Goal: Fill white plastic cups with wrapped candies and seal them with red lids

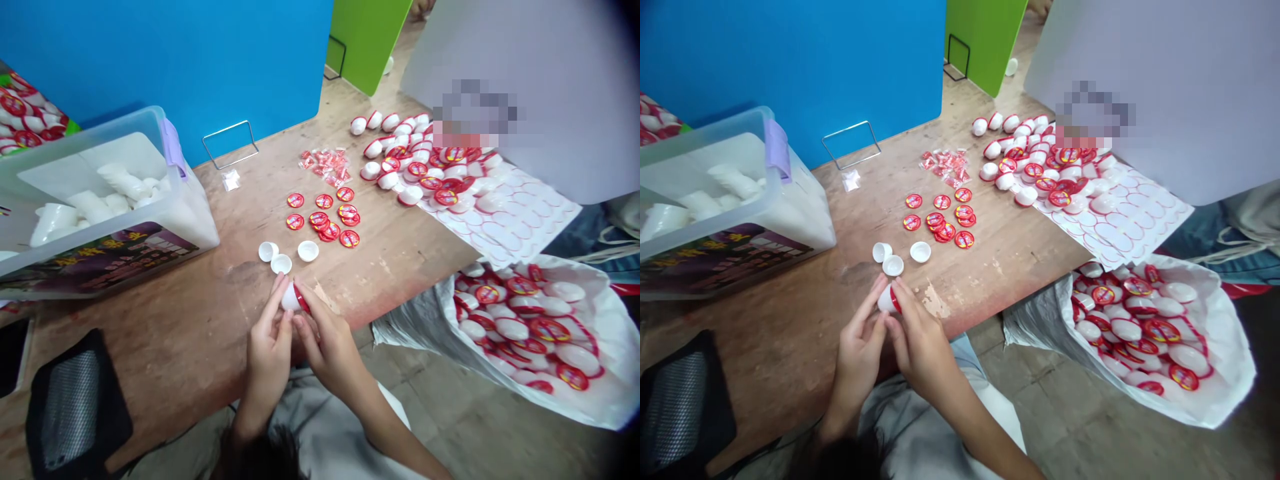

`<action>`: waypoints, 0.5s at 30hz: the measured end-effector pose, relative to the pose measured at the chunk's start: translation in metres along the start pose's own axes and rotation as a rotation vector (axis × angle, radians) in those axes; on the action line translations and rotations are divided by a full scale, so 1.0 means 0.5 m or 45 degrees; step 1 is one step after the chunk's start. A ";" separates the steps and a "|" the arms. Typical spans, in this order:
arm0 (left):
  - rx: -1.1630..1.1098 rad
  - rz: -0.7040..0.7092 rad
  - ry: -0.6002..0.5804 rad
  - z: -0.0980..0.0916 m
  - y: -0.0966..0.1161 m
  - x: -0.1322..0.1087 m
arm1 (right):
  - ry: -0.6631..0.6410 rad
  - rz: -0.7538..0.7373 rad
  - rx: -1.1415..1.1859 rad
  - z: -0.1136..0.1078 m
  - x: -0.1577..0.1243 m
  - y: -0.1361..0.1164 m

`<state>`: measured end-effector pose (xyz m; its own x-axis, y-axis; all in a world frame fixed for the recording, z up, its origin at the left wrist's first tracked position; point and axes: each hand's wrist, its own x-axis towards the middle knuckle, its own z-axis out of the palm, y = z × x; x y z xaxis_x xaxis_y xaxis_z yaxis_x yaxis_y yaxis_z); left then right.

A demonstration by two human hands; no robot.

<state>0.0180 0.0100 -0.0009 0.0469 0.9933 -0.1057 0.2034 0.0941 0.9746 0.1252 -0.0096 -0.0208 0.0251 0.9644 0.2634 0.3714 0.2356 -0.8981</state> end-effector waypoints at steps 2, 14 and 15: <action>-0.029 -0.008 0.003 0.001 -0.002 -0.002 | 0.056 0.027 0.034 0.005 -0.004 -0.003; 0.250 0.223 0.193 0.021 -0.021 -0.025 | 0.304 0.260 0.243 0.023 0.006 -0.025; 0.244 0.200 0.216 0.026 -0.025 -0.027 | 0.340 0.279 0.278 0.025 0.008 -0.027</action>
<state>0.0274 -0.0054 -0.0140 -0.0688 0.9932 0.0937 0.3880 -0.0599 0.9197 0.1089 -0.0073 -0.0120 0.3325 0.9362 0.1140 0.1253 0.0759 -0.9892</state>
